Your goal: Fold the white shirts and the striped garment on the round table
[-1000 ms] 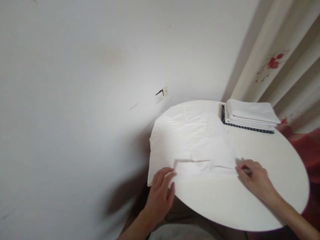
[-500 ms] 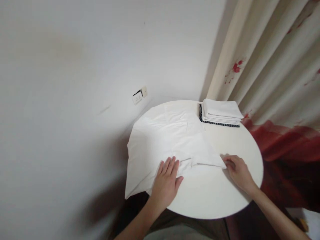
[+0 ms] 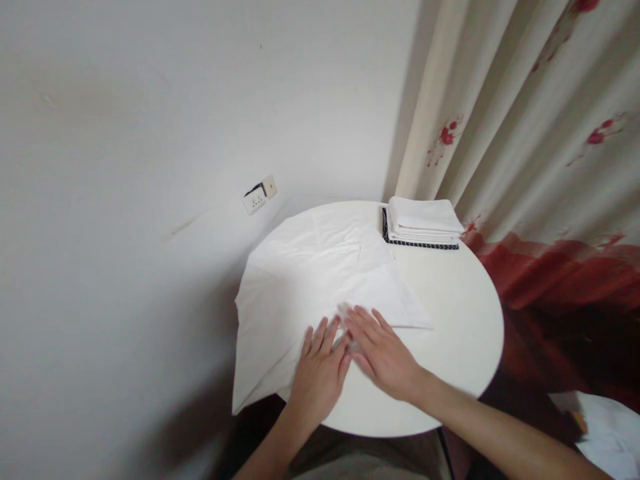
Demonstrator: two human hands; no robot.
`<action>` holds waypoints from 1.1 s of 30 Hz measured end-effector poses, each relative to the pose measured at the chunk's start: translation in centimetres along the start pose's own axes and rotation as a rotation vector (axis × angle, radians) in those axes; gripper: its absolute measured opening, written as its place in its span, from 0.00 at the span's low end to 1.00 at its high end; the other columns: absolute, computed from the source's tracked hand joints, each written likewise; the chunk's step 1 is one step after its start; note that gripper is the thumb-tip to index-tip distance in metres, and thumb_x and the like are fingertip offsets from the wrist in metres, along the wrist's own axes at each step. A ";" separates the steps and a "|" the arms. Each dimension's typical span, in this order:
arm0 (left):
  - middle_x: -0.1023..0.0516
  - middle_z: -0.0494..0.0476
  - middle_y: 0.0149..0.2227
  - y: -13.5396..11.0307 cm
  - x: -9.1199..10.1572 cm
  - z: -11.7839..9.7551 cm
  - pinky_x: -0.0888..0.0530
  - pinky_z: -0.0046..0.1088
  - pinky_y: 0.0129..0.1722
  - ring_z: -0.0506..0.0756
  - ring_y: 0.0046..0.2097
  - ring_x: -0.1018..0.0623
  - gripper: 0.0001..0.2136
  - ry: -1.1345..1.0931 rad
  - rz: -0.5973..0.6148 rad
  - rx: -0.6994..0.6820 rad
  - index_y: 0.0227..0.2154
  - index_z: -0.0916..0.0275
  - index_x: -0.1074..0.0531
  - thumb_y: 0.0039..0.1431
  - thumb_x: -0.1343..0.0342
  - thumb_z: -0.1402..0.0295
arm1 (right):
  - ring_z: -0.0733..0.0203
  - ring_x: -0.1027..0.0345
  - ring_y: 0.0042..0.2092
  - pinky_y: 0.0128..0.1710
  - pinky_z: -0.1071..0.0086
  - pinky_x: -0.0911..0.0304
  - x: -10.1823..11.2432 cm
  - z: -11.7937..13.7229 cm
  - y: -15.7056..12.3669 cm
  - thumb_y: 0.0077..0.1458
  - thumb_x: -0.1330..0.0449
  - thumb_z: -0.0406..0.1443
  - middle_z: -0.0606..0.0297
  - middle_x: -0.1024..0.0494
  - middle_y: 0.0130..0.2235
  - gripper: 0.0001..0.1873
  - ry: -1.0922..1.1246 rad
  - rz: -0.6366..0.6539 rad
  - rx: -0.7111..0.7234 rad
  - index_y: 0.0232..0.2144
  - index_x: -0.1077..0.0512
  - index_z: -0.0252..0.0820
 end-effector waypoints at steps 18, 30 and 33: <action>0.42 0.58 0.70 -0.1 0.1 0.4 0.43 0.51 0.68 0.62 0.70 0.42 0.23 0.006 -0.022 -0.045 0.67 0.57 0.41 0.72 0.56 0.63 | 0.49 0.58 0.72 0.68 0.44 0.56 0.9 -8.4 -6.7 0.70 0.55 0.50 0.51 0.53 0.72 0.40 -0.289 0.076 -0.259 0.73 0.68 0.44; 0.46 0.58 0.71 -2.2 1.0 2.4 0.46 0.47 0.69 0.60 0.71 0.46 0.25 -0.070 0.126 -0.004 0.69 0.59 0.48 0.72 0.56 0.63 | 0.46 0.54 0.71 0.67 0.43 0.53 -0.3 -9.9 -9.0 0.68 0.59 0.54 0.51 0.48 0.71 0.41 -0.353 0.010 -0.254 0.73 0.64 0.40; 0.44 0.58 0.71 -4.5 2.0 5.0 0.47 0.48 0.70 0.59 0.71 0.46 0.25 -0.094 0.120 0.012 0.69 0.57 0.47 0.72 0.56 0.65 | 0.45 0.52 0.70 0.66 0.43 0.52 -0.4 -10.0 -9.1 0.68 0.59 0.54 0.51 0.48 0.71 0.41 -0.356 -0.007 -0.236 0.73 0.62 0.39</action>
Point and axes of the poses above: each hand's wrist, its own y-axis towards the middle knuckle, its own x-axis out of the back of the hand, z = x × y, the point moved 5 cm from there along y, towards the middle knuckle
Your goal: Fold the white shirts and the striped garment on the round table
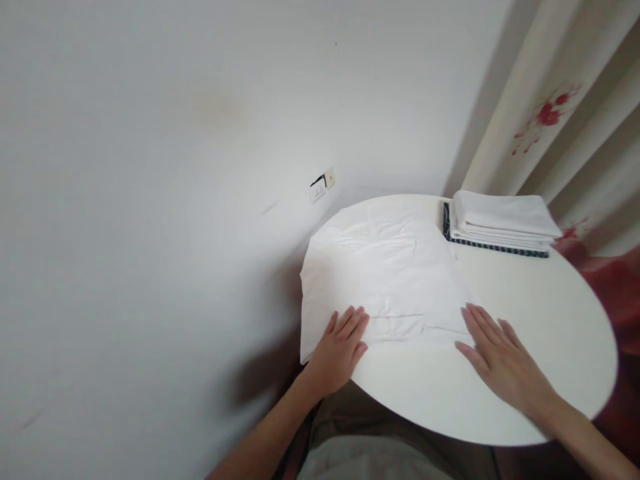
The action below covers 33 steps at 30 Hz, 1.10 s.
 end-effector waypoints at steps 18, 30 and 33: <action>0.29 0.49 0.22 -10.3 -0.5 9.1 0.40 0.24 0.24 0.48 0.22 0.33 0.25 -1.329 -0.036 1.035 0.28 0.65 0.26 0.43 0.32 0.45 | 0.45 0.53 0.70 0.67 0.43 0.54 -0.6 -0.3 -0.3 0.67 0.60 0.54 0.50 0.47 0.71 0.41 0.012 0.019 -0.010 0.72 0.58 0.37; 0.22 0.56 0.29 -10.4 -0.7 10.0 0.31 0.24 0.30 0.50 0.29 0.26 0.23 -1.378 0.080 0.928 0.33 0.67 0.21 0.48 0.32 0.48 | 0.42 0.54 0.70 0.67 0.38 0.58 4.9 10.6 4.5 0.69 0.56 0.47 0.52 0.44 0.70 0.31 0.241 -0.087 0.083 0.70 0.48 0.45; 0.19 0.59 0.33 -10.2 -0.5 9.6 0.26 0.27 0.37 0.52 0.33 0.23 0.24 -1.430 0.066 0.921 0.35 0.68 0.20 0.47 0.30 0.50 | 0.51 0.42 0.65 0.67 0.48 0.53 5.8 18.6 7.8 0.69 0.51 0.40 0.58 0.31 0.63 0.19 0.462 -0.002 0.358 0.57 0.29 0.49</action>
Point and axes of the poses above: each hand's wrist, its own y-axis towards the middle knuckle, its own x-axis out of the back of the hand, z = x × y, the point moved 5 cm from there along y, towards the middle knuckle
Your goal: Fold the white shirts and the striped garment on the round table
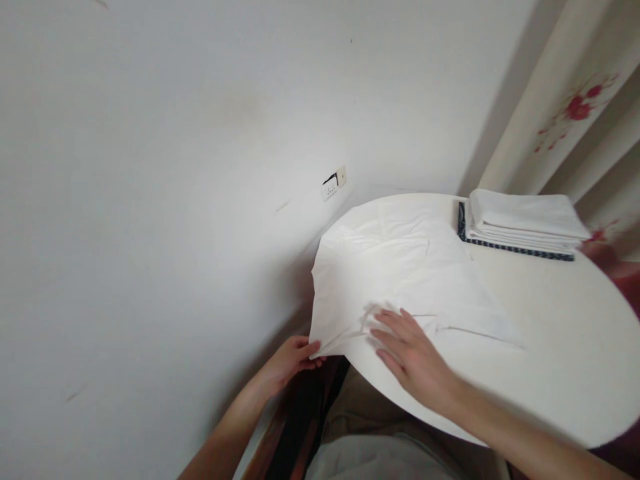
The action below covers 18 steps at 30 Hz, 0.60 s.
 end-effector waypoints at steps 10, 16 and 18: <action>0.16 0.63 0.37 -0.4 -0.6 -0.4 0.23 0.29 0.41 0.57 0.38 0.18 0.25 -0.038 0.003 -0.008 0.37 0.69 0.19 0.44 0.28 0.52 | 0.54 0.35 0.47 0.52 0.56 0.47 -7.0 3.4 7.8 0.66 0.43 0.45 0.61 0.24 0.39 0.14 0.045 0.279 0.135 0.34 0.26 0.41; 0.16 0.64 0.39 -0.6 -0.5 -0.7 0.23 0.32 0.44 0.58 0.39 0.17 0.24 -0.069 0.059 0.009 0.38 0.69 0.19 0.45 0.28 0.53 | 0.54 0.36 0.47 0.50 0.58 0.48 -7.0 3.4 7.5 0.65 0.40 0.41 0.63 0.24 0.39 0.11 0.051 0.258 0.081 0.33 0.28 0.41; 0.16 0.64 0.40 -0.8 -0.7 -0.8 0.23 0.33 0.45 0.58 0.40 0.17 0.24 -0.097 0.054 -0.002 0.39 0.68 0.19 0.46 0.28 0.53 | 0.54 0.36 0.47 0.49 0.59 0.49 -7.1 3.4 7.6 0.64 0.40 0.42 0.63 0.24 0.38 0.11 0.059 0.263 0.067 0.33 0.28 0.42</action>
Point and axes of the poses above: each hand's wrist, its own y-axis towards the middle knuckle, its own x-axis out of the back of the hand, z = x × y, the point moved 5 cm from there along y, towards the middle knuckle
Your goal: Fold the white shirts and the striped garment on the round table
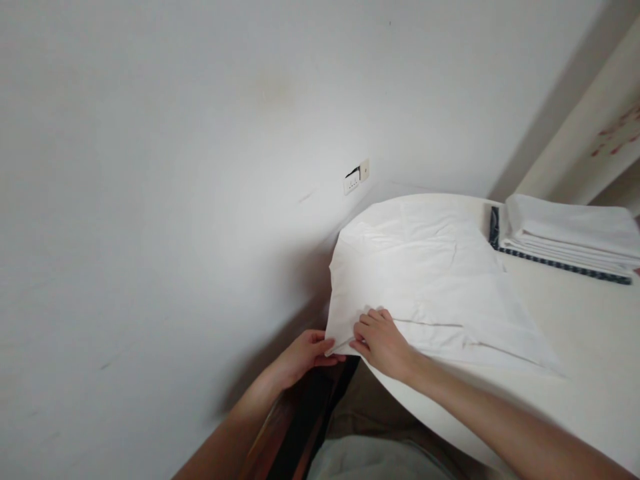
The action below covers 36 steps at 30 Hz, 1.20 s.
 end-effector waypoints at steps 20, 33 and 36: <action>0.16 0.64 0.41 0.0 0.6 0.6 0.24 0.33 0.47 0.60 0.43 0.17 0.25 0.067 0.123 0.076 0.40 0.66 0.20 0.45 0.29 0.51 | 0.45 0.38 0.58 0.59 0.49 0.46 0.7 -0.9 -1.4 0.64 0.41 0.38 0.51 0.27 0.55 0.16 -0.095 -0.214 -0.049 0.53 0.29 0.41; 0.36 0.59 0.67 -0.3 -9.6 -5.5 0.38 0.41 0.68 0.56 0.68 0.37 0.21 1.199 -0.244 -0.934 0.64 0.60 0.38 0.72 0.60 0.69 | 0.51 0.56 0.71 0.68 0.46 0.52 4.4 -4.0 -10.8 0.69 0.53 0.37 0.56 0.44 0.70 0.32 -0.158 -0.284 -0.184 0.72 0.55 0.43; 0.39 0.63 0.68 2.7 -16.0 -4.5 0.38 0.44 0.68 0.57 0.70 0.42 0.22 1.358 -0.098 -1.026 0.66 0.64 0.43 0.72 0.60 0.71 | 0.52 0.57 0.72 0.69 0.46 0.54 4.2 -7.4 -11.0 0.70 0.55 0.38 0.53 0.44 0.70 0.32 -0.197 -0.263 -0.244 0.72 0.57 0.41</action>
Point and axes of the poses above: each hand's wrist, its own y-axis towards the middle knuckle, its own x-axis out of the back of the hand, z = x × y, the point moved 5 cm from there along y, towards the middle knuckle
